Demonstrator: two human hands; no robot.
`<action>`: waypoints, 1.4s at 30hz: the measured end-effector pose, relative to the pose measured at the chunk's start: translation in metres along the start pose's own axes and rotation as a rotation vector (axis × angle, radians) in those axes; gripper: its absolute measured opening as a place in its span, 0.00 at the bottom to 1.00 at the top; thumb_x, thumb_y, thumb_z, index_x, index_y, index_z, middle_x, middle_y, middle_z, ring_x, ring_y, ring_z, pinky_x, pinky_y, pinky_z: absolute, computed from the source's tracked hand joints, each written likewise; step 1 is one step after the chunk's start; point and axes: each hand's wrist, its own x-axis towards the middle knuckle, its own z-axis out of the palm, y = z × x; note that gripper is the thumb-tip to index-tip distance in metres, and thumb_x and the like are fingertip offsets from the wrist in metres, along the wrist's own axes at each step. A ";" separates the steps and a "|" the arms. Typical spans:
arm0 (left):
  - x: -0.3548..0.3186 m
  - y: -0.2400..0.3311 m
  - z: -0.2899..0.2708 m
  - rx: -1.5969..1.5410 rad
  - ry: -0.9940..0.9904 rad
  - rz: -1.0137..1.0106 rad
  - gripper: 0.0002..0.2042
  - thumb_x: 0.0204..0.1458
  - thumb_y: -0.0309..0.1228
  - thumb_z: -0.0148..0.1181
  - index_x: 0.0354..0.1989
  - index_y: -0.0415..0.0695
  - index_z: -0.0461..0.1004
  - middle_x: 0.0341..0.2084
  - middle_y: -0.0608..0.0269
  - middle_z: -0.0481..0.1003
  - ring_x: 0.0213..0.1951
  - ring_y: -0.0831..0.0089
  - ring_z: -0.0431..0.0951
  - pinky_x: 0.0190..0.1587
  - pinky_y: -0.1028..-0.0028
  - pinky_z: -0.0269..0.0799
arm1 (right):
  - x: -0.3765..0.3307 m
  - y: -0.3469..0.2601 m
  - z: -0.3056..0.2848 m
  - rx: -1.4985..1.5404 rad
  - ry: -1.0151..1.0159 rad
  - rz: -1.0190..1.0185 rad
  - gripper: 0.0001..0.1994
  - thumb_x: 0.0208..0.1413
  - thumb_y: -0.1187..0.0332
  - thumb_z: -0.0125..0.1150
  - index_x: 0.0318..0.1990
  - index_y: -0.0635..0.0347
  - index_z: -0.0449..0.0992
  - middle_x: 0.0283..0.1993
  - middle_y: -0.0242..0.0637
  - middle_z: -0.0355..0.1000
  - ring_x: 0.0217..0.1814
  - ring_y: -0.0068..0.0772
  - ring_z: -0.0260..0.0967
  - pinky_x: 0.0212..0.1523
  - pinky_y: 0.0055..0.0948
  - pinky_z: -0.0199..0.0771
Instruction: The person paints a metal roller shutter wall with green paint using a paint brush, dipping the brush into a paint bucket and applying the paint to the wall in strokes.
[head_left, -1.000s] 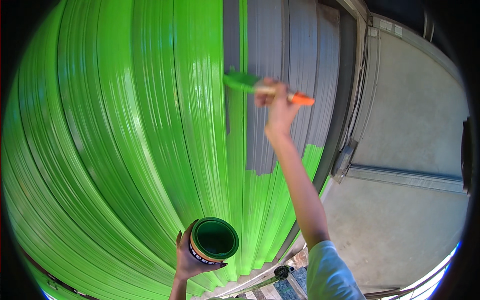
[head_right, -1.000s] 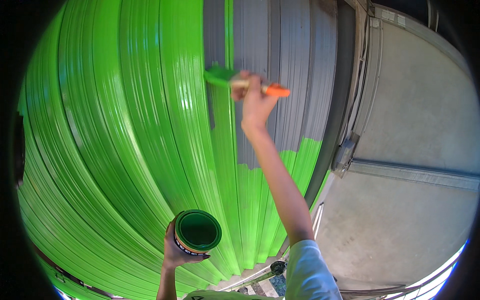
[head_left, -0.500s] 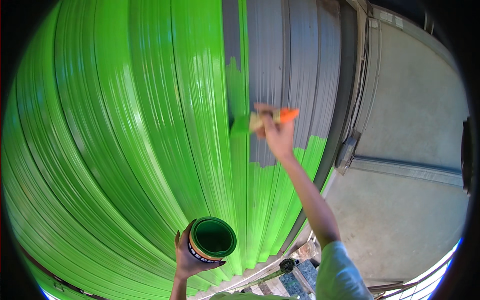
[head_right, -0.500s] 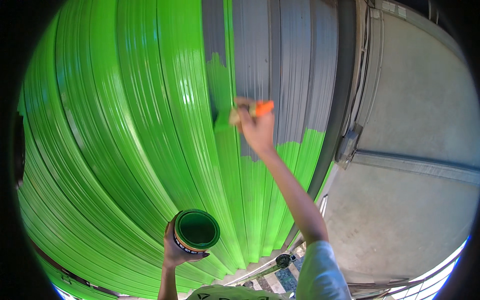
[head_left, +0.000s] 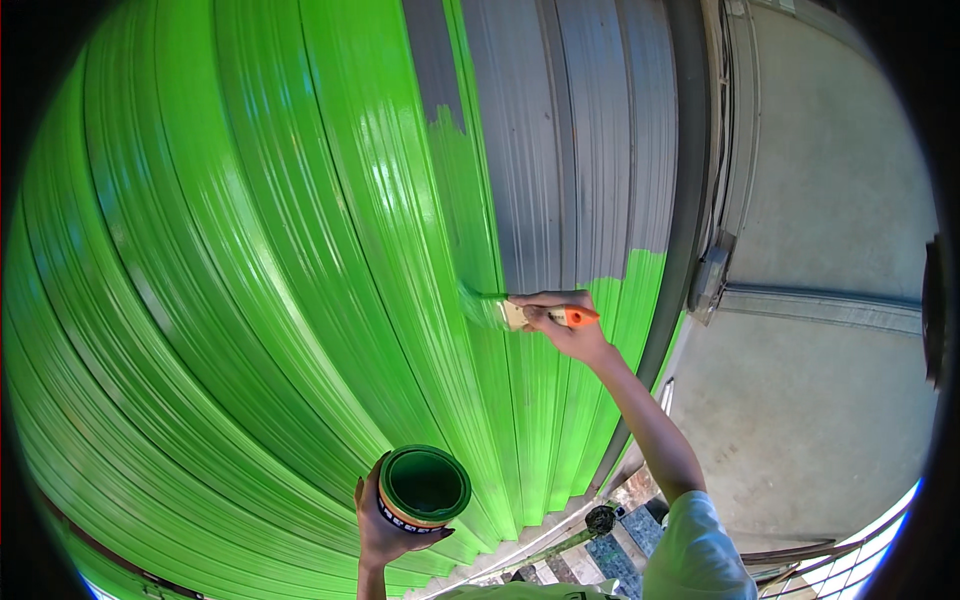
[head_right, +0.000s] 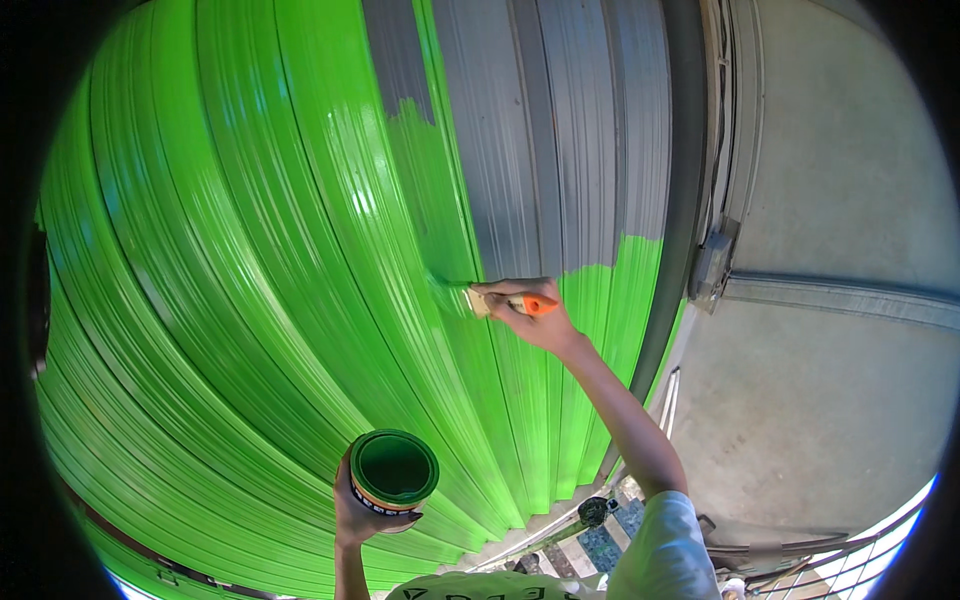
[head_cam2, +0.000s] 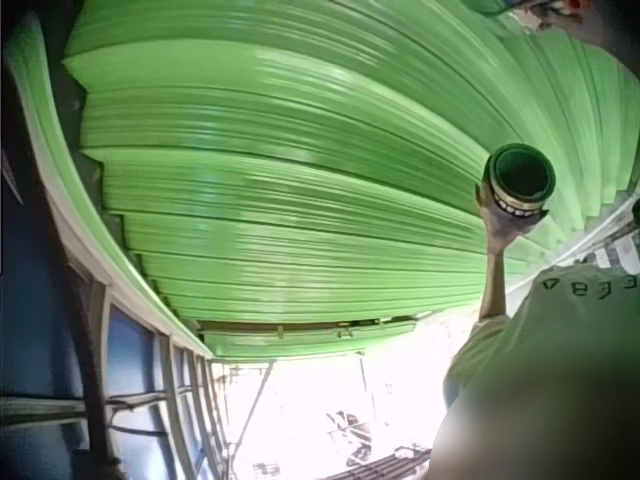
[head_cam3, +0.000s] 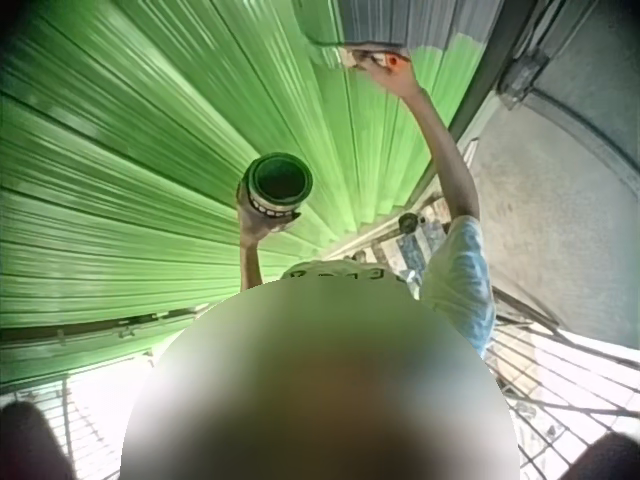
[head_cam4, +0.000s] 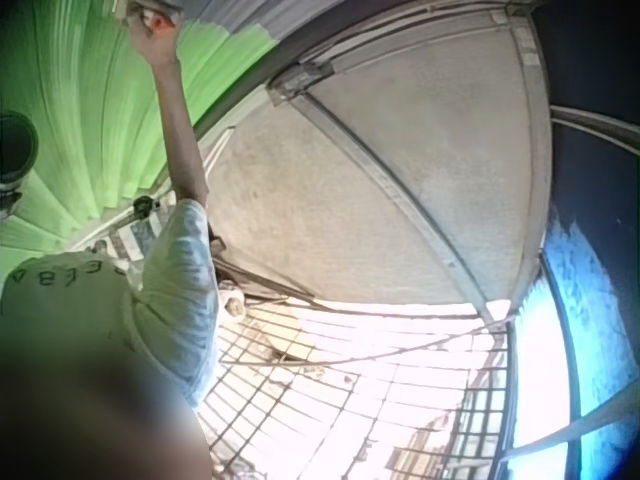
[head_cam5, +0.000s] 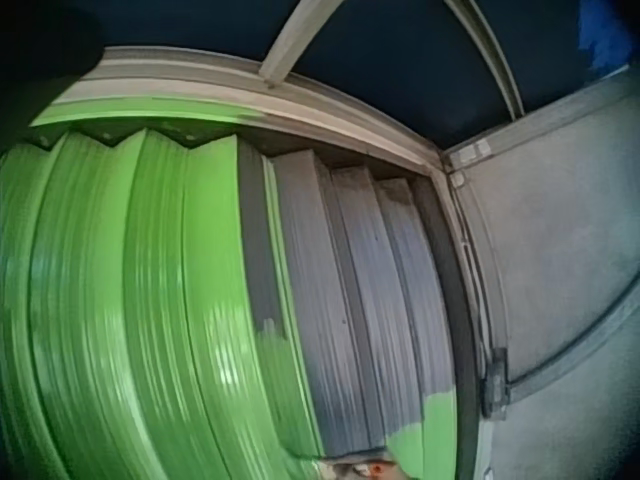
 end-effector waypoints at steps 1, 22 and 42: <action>0.001 -0.001 0.000 0.005 -0.008 0.002 0.50 0.12 0.43 0.78 0.52 0.35 0.63 0.41 0.59 0.74 0.45 0.65 0.72 0.53 0.64 0.55 | -0.004 0.000 -0.005 0.075 -0.070 0.108 0.10 0.50 0.75 0.58 0.41 0.64 0.77 0.32 0.41 0.77 0.30 0.27 0.75 0.29 0.23 0.75; 0.001 0.001 -0.004 0.064 -0.090 0.034 0.47 0.15 0.29 0.78 0.52 0.36 0.59 0.41 0.54 0.73 0.43 0.67 0.75 0.47 0.68 0.73 | 0.008 0.002 -0.013 0.156 -0.042 0.317 0.08 0.53 0.73 0.55 0.37 0.66 0.77 0.27 0.36 0.74 0.23 0.19 0.71 0.25 0.20 0.74; 0.004 0.006 0.000 -0.031 -0.063 -0.036 0.48 0.12 0.37 0.79 0.51 0.35 0.63 0.41 0.55 0.71 0.44 0.64 0.73 0.49 0.66 0.67 | 0.122 -0.058 0.002 0.181 0.258 -0.137 0.08 0.50 0.72 0.58 0.36 0.64 0.78 0.23 0.32 0.73 0.21 0.18 0.69 0.24 0.20 0.70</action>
